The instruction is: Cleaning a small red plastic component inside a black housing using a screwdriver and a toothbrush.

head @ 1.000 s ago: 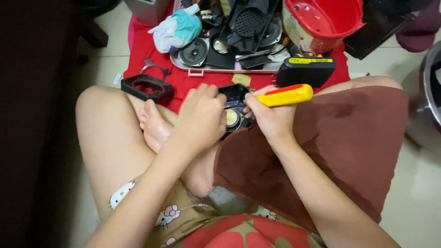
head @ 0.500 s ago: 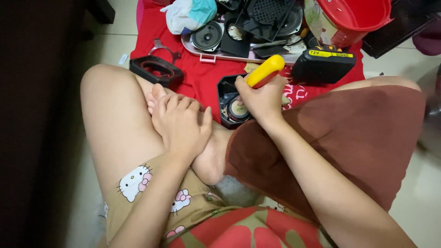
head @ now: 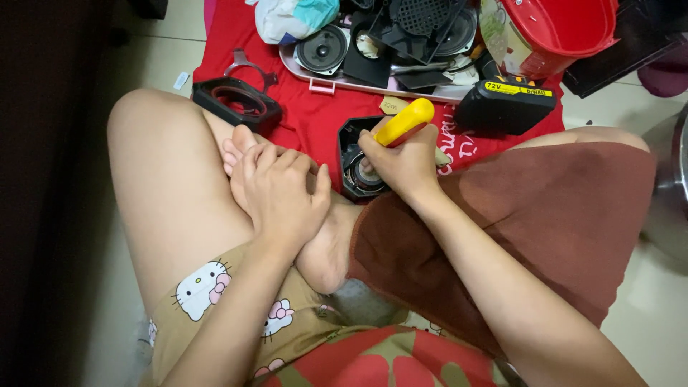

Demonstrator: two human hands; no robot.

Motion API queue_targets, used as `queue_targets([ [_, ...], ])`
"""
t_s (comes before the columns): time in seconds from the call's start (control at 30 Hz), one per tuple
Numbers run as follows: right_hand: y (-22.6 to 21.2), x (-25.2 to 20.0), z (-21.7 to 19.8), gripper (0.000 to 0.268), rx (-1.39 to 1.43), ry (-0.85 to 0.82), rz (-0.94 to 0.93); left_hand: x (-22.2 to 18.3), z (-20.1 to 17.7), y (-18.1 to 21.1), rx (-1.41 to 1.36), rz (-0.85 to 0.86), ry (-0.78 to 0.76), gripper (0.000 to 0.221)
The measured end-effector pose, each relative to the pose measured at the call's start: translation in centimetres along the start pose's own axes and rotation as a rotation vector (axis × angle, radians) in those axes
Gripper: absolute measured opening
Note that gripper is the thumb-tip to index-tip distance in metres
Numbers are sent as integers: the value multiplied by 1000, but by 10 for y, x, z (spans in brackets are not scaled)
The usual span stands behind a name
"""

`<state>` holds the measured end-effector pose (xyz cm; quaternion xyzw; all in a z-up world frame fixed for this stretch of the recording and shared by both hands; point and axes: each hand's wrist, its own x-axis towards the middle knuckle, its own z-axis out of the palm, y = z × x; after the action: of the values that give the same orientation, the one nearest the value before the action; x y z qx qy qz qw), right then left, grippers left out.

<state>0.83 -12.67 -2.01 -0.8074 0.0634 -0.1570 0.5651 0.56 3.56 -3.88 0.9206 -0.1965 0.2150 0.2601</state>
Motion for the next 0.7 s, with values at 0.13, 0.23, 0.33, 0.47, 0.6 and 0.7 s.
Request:
queue_targets([
  [0.13, -2, 0, -2, 14, 18, -9, 5, 0, -2, 3, -12, -8, -6, 20],
  [0.23, -1, 0, -1, 12, 45, 9, 21, 0, -2, 2, -8, -10, 2, 19],
  [0.33, 0, 1, -1, 11, 90, 16, 35, 0, -3, 3, -6, 1, 8, 19],
  [0.47, 2, 0, -2, 10, 94, 55, -3, 0, -4, 4, -2, 6, 15, 19],
  [0.6, 3, -1, -1, 8, 92, 91, 16, 0, 0, 3, 1, 2, 19, 20],
  [0.7, 13, -2, -2, 7, 65, 120, 40, 0, -2, 3, -6, -2, 12, 19],
])
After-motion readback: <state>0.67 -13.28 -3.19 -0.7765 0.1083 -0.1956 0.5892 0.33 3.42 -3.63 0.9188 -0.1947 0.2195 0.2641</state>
